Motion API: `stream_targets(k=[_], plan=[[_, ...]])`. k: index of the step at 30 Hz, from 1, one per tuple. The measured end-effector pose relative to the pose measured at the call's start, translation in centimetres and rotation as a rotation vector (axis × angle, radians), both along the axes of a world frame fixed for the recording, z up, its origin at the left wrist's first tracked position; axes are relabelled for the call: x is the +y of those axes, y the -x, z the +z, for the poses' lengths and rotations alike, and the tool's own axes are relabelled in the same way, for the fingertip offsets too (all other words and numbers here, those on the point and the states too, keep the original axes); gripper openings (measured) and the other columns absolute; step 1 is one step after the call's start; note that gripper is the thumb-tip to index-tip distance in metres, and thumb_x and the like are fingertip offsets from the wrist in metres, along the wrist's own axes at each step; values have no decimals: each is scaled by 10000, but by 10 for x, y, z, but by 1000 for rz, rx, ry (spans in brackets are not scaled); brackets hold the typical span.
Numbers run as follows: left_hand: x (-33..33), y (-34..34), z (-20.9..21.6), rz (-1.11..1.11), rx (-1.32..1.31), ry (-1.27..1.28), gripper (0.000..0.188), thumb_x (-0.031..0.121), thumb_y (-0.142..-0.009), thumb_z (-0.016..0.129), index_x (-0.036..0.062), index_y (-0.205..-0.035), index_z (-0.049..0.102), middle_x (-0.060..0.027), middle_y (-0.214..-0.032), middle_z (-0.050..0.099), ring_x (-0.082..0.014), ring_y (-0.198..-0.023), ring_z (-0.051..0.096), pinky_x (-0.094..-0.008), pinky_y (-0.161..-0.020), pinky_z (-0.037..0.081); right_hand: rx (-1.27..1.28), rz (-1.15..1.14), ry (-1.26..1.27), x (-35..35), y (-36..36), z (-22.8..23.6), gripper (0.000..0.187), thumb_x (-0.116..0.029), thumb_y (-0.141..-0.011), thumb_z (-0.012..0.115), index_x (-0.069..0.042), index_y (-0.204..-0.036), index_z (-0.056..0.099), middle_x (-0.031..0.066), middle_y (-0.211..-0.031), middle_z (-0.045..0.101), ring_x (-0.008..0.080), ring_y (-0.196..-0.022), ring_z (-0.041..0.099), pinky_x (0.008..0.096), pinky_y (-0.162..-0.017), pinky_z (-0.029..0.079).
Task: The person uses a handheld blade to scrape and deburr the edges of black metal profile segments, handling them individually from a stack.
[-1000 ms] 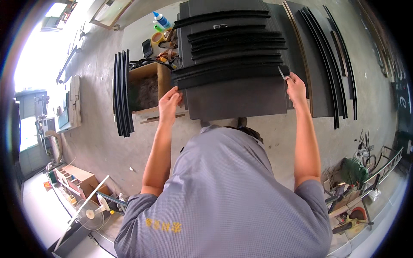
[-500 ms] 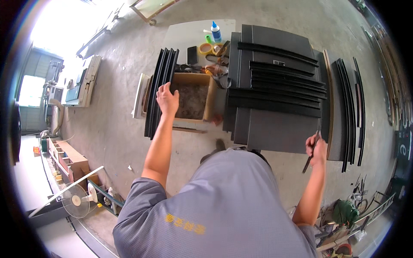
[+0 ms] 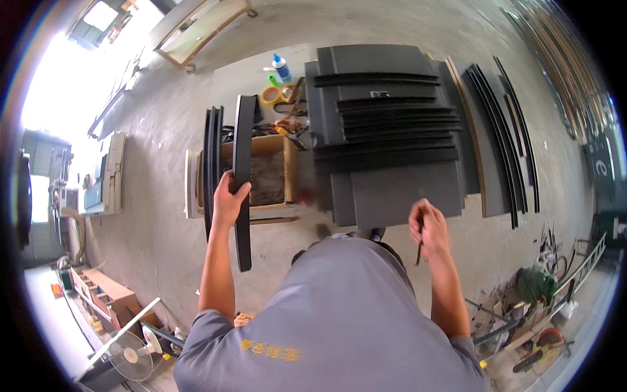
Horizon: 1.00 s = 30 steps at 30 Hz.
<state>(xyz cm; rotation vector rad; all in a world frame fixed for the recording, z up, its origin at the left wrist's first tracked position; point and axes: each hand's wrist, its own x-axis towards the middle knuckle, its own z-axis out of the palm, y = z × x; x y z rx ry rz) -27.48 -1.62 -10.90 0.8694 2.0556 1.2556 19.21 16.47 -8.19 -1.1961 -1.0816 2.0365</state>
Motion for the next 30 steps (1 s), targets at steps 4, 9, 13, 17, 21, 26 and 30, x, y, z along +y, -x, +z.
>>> stream_targets(k=[4,9,13,17,21,26,30], plan=[[-14,-78,26,-194,251,63,389,103,-902,791,-20,-1241,646,-133,-998,677,-232,-886,660,-345,-808,527,28,195,-256,2,49,50,420,-306,-1127,520,-64,-1468,560,-20,-664,525,53,-547,385,214,-521,346],[-14,-139,50,-435,249,49,399,94,-895,793,12,-1260,652,-187,-1022,694,-355,-921,679,-397,-841,542,-96,399,-626,9,82,75,666,-276,-1101,578,-52,-1663,300,-14,-700,545,69,-646,457,234,-619,421],[-12,-160,64,-534,248,149,413,86,-918,766,32,-1298,613,-202,-995,715,-376,-918,702,-422,-833,548,-197,541,-657,0,66,82,725,-256,-1076,616,-86,-1685,262,28,-721,600,97,-645,497,259,-645,456],[20,-191,75,-529,94,62,438,87,-939,747,37,-1334,564,-208,-970,715,-388,-873,701,-410,-793,543,-102,643,-639,-13,61,91,731,-204,-1054,640,-107,-1685,284,33,-718,602,92,-667,501,266,-673,487],[37,-220,75,-523,65,-38,359,111,-971,717,36,-1290,571,-205,-926,710,-389,-850,702,-404,-771,538,-139,672,-593,-18,49,89,677,-188,-1058,593,-78,-1665,313,130,-837,709,184,-756,672,338,-795,553],[37,-247,96,-559,320,178,369,209,-964,725,43,-1273,610,-216,-945,728,-432,-886,708,-462,-776,549,-100,253,-437,-1,5,59,259,-166,-1082,523,-4,-1281,560,19,-810,575,103,-738,512,270,-691,451],[34,-257,102,-609,383,230,376,227,-958,726,41,-1264,614,-219,-959,724,-432,-903,702,-478,-782,547,-212,349,-697,-3,-6,60,99,-94,-1057,602,0,-1046,630,50,-850,595,153,-748,536,304,-702,463]])
